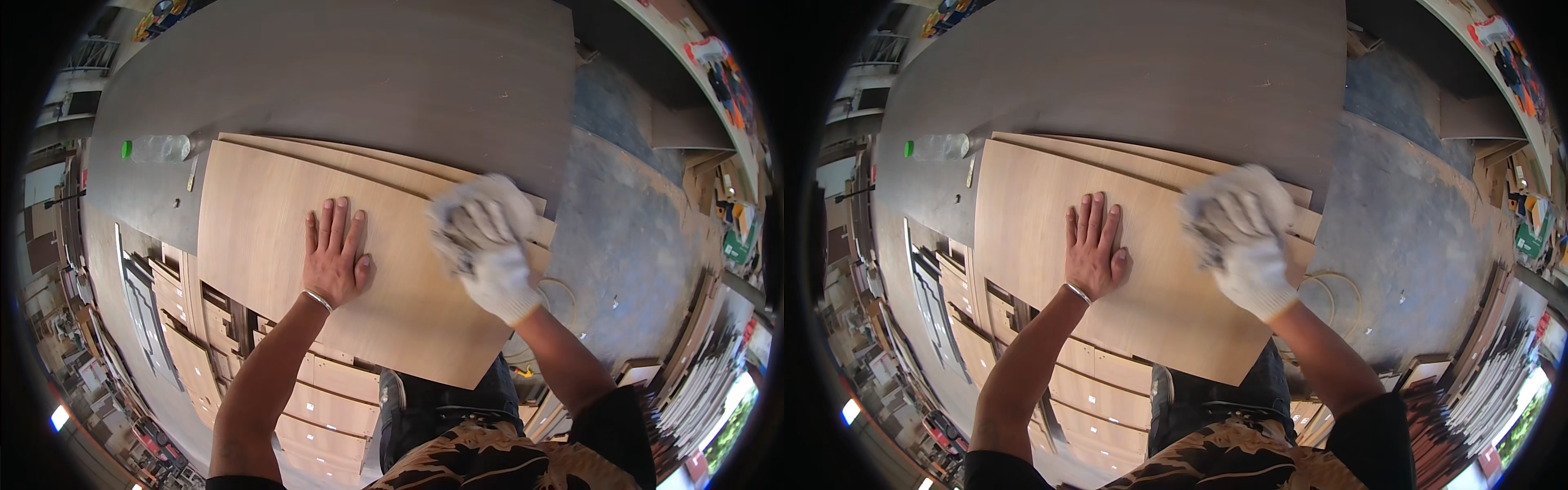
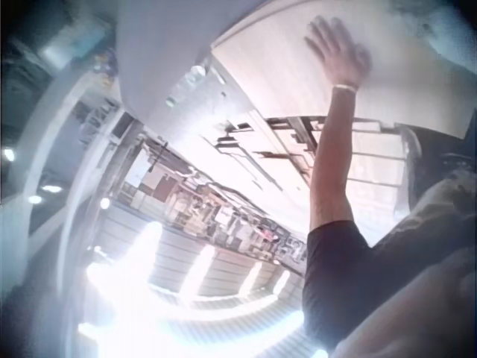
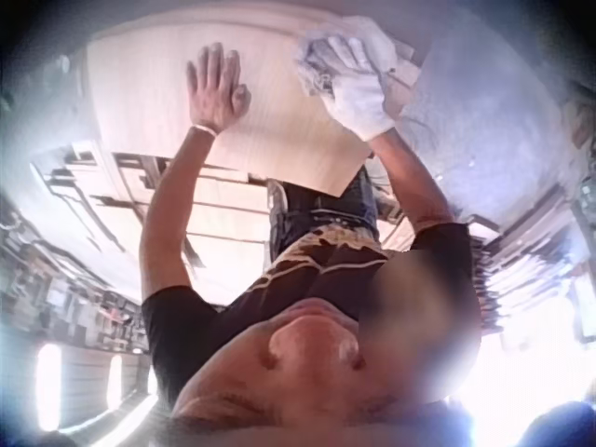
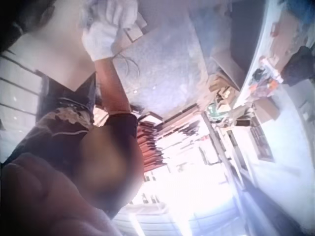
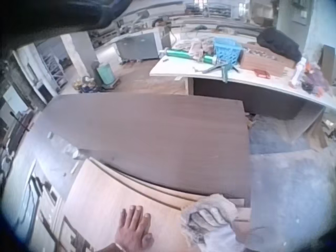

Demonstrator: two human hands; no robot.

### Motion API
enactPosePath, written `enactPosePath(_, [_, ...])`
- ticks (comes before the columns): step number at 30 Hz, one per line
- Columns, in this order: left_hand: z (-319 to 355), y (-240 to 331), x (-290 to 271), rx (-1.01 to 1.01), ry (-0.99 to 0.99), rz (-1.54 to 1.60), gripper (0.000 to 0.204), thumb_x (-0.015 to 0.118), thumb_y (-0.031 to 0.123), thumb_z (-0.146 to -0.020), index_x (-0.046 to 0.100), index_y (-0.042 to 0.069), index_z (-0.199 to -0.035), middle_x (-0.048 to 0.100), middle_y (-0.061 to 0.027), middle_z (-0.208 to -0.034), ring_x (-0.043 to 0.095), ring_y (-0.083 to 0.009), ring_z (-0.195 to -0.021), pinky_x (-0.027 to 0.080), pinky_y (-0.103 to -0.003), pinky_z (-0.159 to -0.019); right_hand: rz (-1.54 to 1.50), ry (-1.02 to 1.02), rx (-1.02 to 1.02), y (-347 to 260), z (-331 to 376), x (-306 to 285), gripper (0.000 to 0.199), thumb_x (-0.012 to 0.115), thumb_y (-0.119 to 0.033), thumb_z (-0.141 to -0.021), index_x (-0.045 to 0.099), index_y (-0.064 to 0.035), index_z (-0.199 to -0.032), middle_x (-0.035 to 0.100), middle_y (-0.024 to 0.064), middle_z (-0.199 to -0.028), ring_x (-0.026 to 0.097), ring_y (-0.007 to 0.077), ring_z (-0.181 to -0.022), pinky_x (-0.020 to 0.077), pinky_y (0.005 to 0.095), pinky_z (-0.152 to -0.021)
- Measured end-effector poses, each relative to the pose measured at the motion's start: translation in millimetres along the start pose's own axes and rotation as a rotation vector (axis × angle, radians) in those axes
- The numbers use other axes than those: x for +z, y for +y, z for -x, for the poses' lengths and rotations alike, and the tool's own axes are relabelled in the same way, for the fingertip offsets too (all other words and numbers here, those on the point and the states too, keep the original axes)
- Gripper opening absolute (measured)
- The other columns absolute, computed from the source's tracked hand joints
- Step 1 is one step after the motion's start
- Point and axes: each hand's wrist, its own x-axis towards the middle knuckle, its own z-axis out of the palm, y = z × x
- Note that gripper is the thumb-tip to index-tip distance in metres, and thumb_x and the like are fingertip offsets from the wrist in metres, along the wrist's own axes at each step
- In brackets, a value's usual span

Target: The person wipes the surface of flat wooden panels with a cloth, occasionally applying liquid from a plastic bottle. They handle multiple panels one at a time, wiping each side and then stacking them on the floor.

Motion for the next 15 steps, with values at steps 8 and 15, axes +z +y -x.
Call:
enactPosePath(8, [1.1, 1.6, 10.6, -0.029, 0.037, 0.044, 0.073, 0.048, 0.034, -0.093, 0.038, 0.004, -0.159, 0.028, -0.0263, -0.169, 0.021, -0.0491, -0.158, 0.013, -0.069, -0.126, 0.07, 0.115, 0.209, -28.9, -8.3, 40.8, 0.053, 0.07, -0.022, -0.084, 0.069, -0.0086, -0.135, 0.056, 0.0153, -0.153, 0.043, 0.0393, -0.148, 0.0241, 0.0554, -0.128])
enactPosePath(15, [-12.2, 6.9, 4.6, -0.012, 0.027, 0.036, 0.074, 0.048, 0.032, -0.093, 0.036, 0.005, -0.161, 0.028, -0.0249, -0.17, 0.02, -0.0476, -0.158, 0.012, -0.069, -0.126, 0.157, 0.115, 0.323, -28.5, -8.5, 42.7, 0.053, 0.069, -0.023, -0.088, 0.067, -0.0075, -0.138, 0.055, 0.0189, -0.153, 0.043, 0.0415, -0.148, 0.0225, 0.0585, -0.127])
